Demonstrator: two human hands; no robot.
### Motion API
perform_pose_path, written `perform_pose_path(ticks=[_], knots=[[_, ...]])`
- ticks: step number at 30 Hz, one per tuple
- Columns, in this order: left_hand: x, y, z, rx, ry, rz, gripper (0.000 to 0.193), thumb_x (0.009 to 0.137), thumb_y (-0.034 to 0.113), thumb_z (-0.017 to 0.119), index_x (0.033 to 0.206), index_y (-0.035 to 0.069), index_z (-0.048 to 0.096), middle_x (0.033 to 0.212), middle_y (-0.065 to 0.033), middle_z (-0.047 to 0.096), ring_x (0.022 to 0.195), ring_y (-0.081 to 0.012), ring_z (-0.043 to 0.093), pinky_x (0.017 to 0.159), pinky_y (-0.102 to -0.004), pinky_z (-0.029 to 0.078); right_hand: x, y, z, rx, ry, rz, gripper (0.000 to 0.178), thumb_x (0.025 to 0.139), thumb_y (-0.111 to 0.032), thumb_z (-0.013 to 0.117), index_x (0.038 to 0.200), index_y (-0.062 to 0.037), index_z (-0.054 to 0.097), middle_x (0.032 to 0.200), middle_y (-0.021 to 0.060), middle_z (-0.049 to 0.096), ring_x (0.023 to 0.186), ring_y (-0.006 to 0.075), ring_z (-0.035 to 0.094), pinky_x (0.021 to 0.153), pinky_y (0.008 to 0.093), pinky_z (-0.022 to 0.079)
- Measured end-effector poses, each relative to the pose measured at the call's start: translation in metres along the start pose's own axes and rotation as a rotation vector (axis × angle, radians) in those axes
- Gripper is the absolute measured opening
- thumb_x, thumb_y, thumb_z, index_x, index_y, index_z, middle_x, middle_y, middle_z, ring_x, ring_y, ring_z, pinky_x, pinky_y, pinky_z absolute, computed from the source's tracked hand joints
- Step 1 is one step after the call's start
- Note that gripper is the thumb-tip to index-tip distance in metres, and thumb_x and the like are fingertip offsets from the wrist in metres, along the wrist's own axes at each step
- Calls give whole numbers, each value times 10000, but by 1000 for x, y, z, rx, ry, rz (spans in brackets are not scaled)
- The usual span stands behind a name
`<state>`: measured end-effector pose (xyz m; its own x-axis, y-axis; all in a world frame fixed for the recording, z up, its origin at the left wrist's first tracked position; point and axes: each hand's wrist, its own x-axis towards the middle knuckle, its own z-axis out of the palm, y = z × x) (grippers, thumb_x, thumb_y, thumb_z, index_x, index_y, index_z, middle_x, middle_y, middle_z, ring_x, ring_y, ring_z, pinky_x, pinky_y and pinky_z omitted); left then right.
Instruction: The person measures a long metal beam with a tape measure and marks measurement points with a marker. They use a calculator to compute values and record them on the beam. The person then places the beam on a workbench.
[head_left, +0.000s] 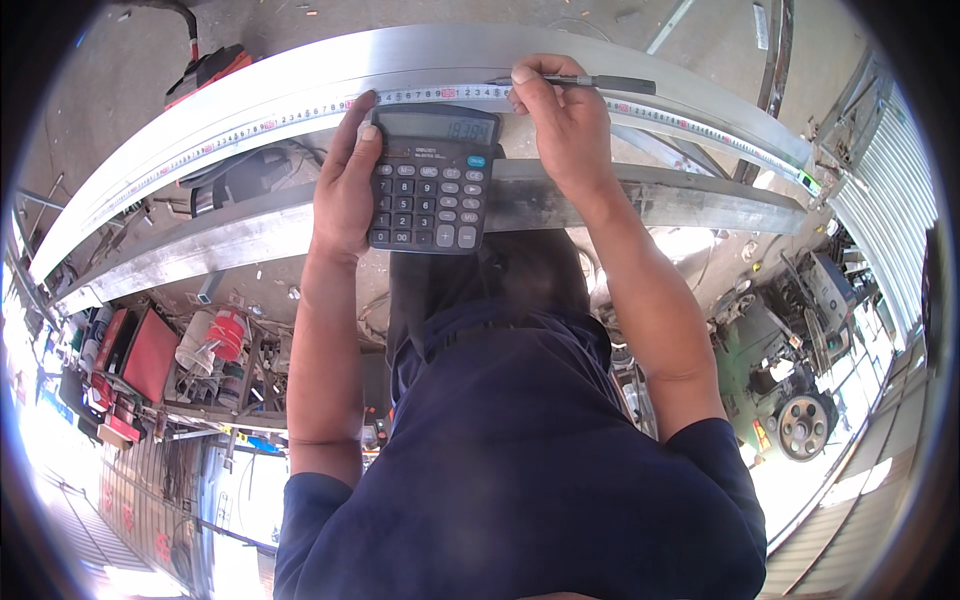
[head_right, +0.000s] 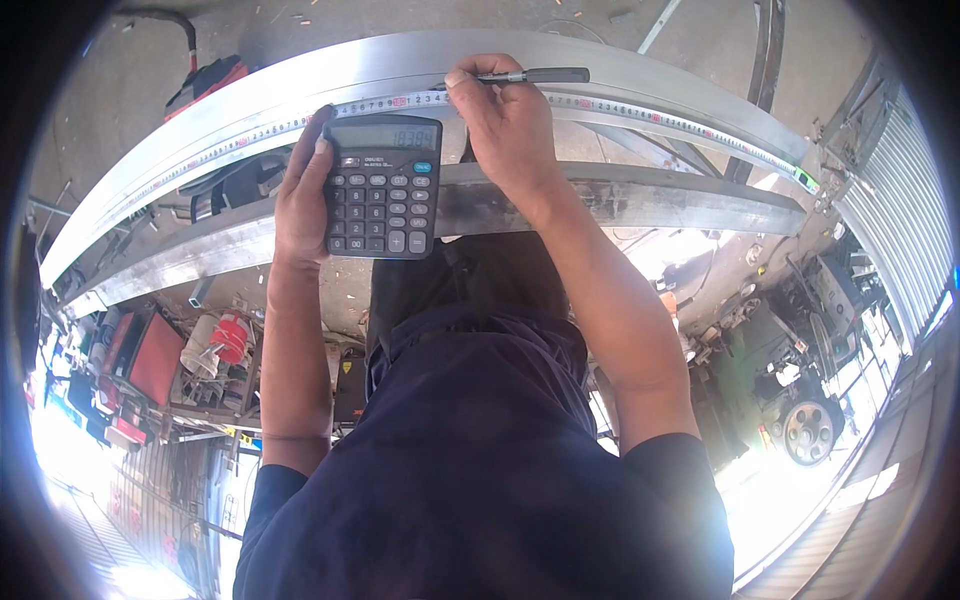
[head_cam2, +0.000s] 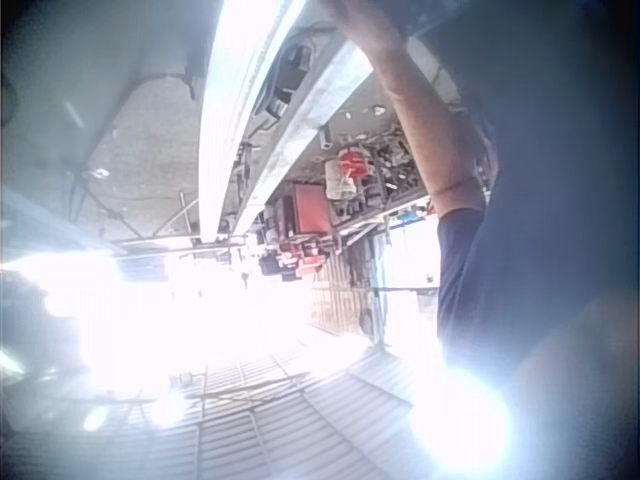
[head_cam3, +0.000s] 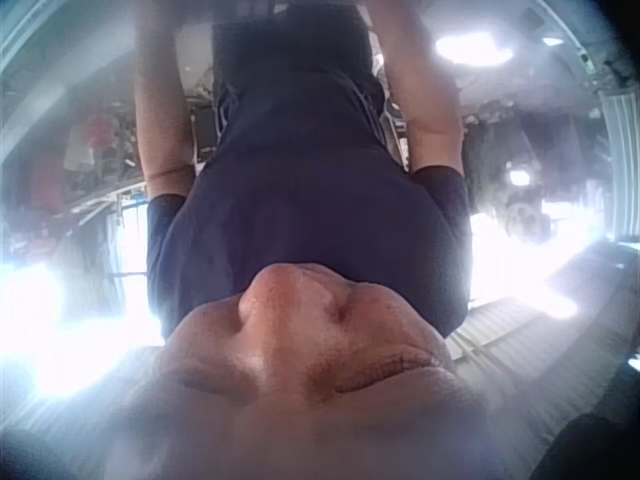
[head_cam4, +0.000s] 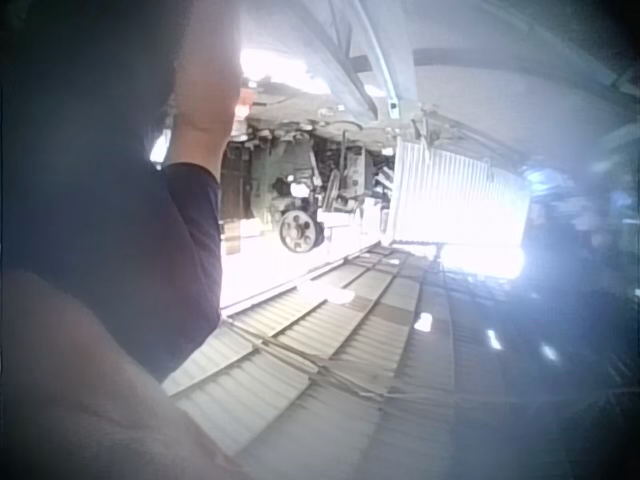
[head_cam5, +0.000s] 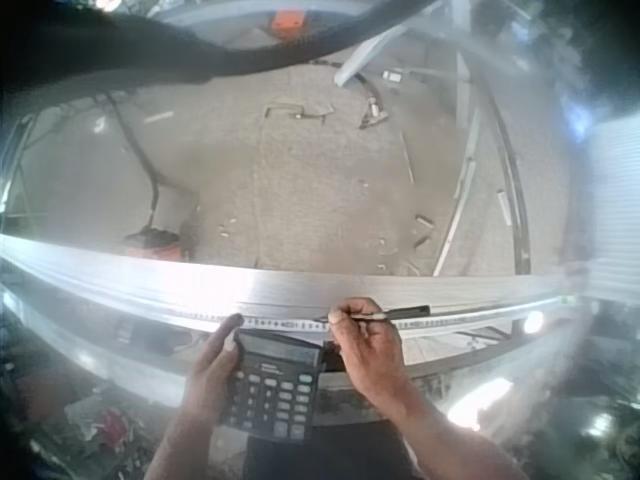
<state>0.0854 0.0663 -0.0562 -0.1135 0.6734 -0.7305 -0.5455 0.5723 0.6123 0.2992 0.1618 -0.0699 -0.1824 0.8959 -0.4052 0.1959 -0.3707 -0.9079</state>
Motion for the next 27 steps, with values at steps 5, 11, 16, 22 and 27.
perform_pose_path(ticks=[5,11,16,22,27], knots=[[0,1,1,36,18,4,502,1091,198,472,1546,-3,412,1393,-147,575,1160,-161,633,965,-291,532,-1,-1,1,33,8,1,244,1003,-233,666,1035,9,652,759,-9,640,674,42,532,605,218,414],[1,0,0,35,27,6,498,1089,186,459,1549,0,413,1387,-145,579,1158,-158,634,962,-293,532,-2,-2,-1,64,14,-5,243,1000,-228,665,1043,11,655,784,8,659,722,60,574,664,221,453],[3,1,0,37,17,0,494,1091,187,455,1546,-1,419,1395,-146,574,1161,-159,635,963,-292,534,-1,-1,-3,38,26,15,246,998,-237,666,1040,6,654,788,9,662,711,57,567,645,221,443],[0,4,0,35,20,-10,493,1090,183,476,1549,13,421,1425,-145,562,1206,-173,615,993,-298,521,1,1,1,62,14,41,225,995,-230,664,1035,-9,652,779,6,662,717,57,569,652,224,447],[5,2,-6,25,9,23,499,1088,178,508,1558,37,415,1355,-138,620,1148,-167,647,956,-293,545,3,1,7,40,0,2,211,995,-212,660,1023,-4,650,782,8,662,735,61,581,668,228,460]])
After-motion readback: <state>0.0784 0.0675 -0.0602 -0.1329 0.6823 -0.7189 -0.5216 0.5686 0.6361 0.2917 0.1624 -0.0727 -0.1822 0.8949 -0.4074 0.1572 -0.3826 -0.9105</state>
